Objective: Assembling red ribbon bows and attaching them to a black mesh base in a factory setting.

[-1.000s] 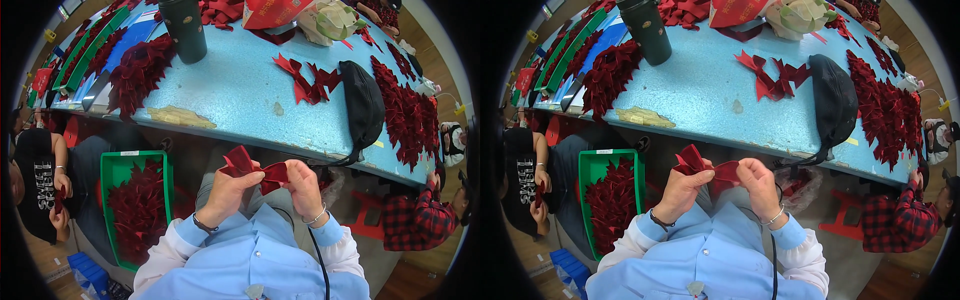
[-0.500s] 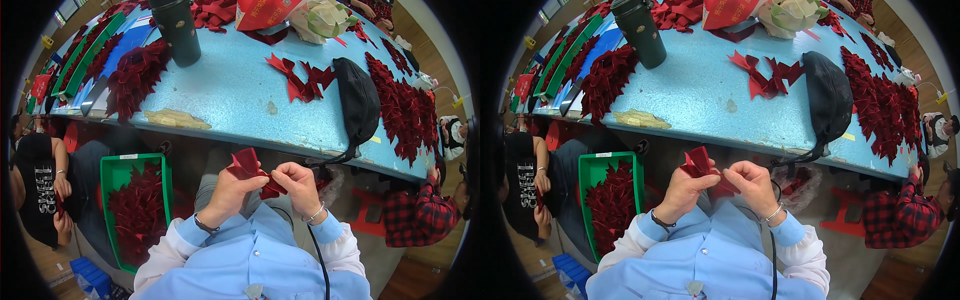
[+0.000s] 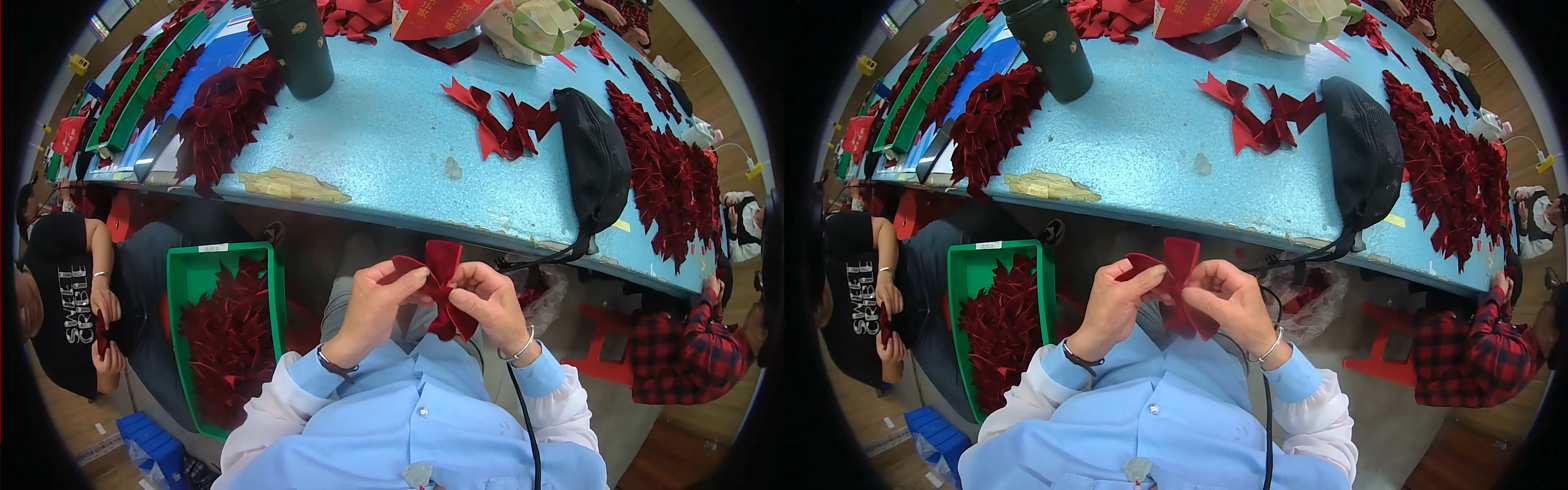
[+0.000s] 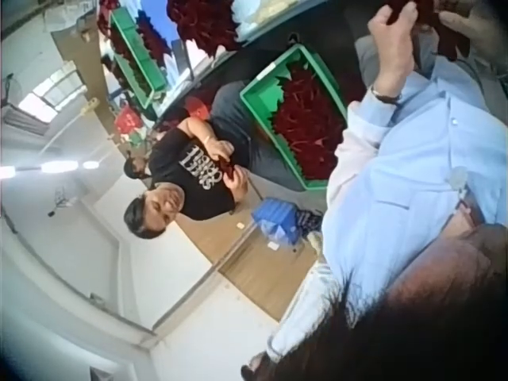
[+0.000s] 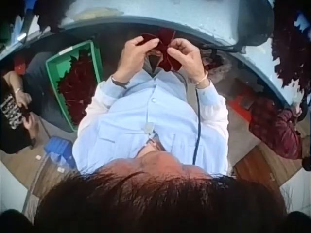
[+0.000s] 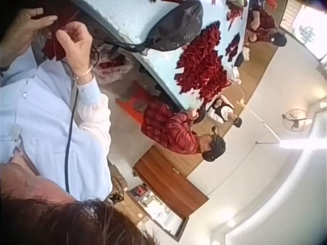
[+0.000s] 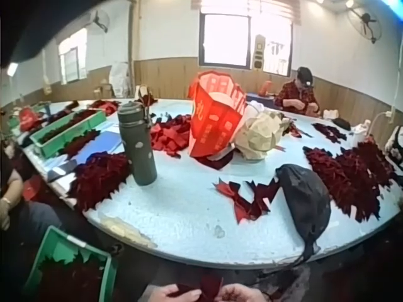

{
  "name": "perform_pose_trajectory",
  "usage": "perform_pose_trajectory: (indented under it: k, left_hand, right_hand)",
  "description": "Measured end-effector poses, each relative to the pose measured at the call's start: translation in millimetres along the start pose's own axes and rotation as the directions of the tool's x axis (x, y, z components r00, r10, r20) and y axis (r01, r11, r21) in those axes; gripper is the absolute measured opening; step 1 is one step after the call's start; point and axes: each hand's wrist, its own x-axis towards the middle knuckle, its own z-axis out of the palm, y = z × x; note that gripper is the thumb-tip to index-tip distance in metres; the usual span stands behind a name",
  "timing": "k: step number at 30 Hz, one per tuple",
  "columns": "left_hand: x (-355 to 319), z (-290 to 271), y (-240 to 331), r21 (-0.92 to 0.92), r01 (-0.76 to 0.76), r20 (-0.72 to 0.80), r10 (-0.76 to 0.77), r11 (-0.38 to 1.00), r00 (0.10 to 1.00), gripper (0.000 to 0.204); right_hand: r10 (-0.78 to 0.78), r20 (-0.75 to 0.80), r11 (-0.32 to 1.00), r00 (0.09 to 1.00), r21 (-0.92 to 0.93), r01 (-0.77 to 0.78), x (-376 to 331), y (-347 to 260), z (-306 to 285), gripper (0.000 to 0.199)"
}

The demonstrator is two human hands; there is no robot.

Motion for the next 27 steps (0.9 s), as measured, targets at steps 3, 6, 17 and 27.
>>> perform_pose_trajectory:
  k: [3,6,17,27]
  left_hand:
    - [-0.2,-2.9,-2.7,0.087,0.000,0.038,-0.003,0.996,0.999,0.016]
    - [4.5,-14.2,-6.9,0.265,-0.046,0.032,0.039,0.963,0.999,0.019]
    - [-6.2,4.3,-7.4,0.189,0.013,0.162,-0.045,0.982,0.986,0.017]
    - [3.6,-9.6,-13.8,0.066,0.065,0.076,-0.070,0.996,0.995,0.015]
  right_hand:
    - [-0.003,0.060,0.999,0.998,0.045,0.000,3.9,-3.5,9.4,0.017]
    - [0.119,0.178,0.990,0.977,0.050,-0.130,4.1,-0.6,6.0,0.023]
    - [0.052,-0.145,0.960,0.988,0.279,-0.010,13.1,5.7,7.0,0.027]
    - [-0.063,-0.312,0.963,0.948,0.231,0.140,14.9,18.3,8.6,0.028]
